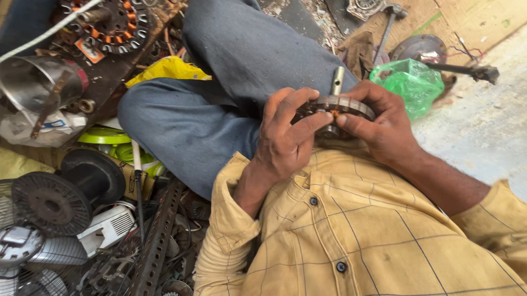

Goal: The person sits on the floor and works on a circular motor stator, using a screwdriver to adjust copper windings and a metal rod to hold the component. They repeatedly pick up and place down tools while manipulating the windings.

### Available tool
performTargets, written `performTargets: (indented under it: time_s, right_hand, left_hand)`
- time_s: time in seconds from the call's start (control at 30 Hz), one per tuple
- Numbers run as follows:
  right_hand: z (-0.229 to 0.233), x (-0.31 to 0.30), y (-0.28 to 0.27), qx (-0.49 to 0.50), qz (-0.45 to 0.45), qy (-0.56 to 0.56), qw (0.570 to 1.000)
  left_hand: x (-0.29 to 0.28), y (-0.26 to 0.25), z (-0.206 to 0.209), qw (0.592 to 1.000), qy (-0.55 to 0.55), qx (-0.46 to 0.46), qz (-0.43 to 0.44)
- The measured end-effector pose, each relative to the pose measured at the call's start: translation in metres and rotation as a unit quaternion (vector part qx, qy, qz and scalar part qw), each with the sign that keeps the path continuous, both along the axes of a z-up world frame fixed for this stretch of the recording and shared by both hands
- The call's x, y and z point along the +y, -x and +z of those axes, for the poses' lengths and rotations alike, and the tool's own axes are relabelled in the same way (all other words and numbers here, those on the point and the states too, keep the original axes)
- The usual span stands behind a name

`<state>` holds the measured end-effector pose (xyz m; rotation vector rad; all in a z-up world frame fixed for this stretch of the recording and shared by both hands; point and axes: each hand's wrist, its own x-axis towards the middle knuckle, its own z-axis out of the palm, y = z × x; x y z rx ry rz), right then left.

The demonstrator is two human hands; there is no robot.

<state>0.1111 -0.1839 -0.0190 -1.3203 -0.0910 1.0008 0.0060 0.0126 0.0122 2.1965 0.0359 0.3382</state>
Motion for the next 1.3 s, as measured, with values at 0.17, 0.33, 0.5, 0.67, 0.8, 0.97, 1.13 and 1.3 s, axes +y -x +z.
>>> performTargets:
  time_s: [0.17,0.33,0.5,0.67,0.8,0.97,1.13,1.3]
  right_hand:
    - [-0.011,-0.009,0.002,-0.007,-0.018,-0.019,1.0]
    - [-0.008,-0.008,0.007,0.004,-0.031,0.007,0.999]
    - [0.016,-0.001,0.005,0.015,-0.034,0.001,0.999]
    - [0.032,0.006,0.005,0.011,-0.009,0.056,0.998]
    - [0.017,0.003,-0.004,-0.077,0.056,0.034,0.995]
    - [0.004,-0.001,-0.023,-0.058,0.154,0.031,0.986]
    - [0.013,0.01,-0.037,-0.012,0.178,0.028,0.984]
    - [0.007,0.008,-0.034,0.057,0.182,0.005,0.982]
  left_hand:
    - [-0.016,0.047,0.066,0.882,0.412,-0.035,-0.228]
    - [-0.022,0.085,0.089,0.702,0.574,-0.14,-0.399]
    - [-0.016,0.089,0.09,0.708,0.545,-0.016,-0.449]
    - [-0.013,0.089,0.093,0.703,0.585,0.157,-0.373]
    - [0.008,0.054,0.076,0.955,0.273,0.054,-0.105]
    - [0.001,0.008,0.031,0.992,0.086,-0.015,0.089]
    - [-0.006,0.007,0.011,0.996,0.055,-0.053,0.054]
    - [-0.008,0.014,0.005,0.997,0.047,-0.042,0.033]
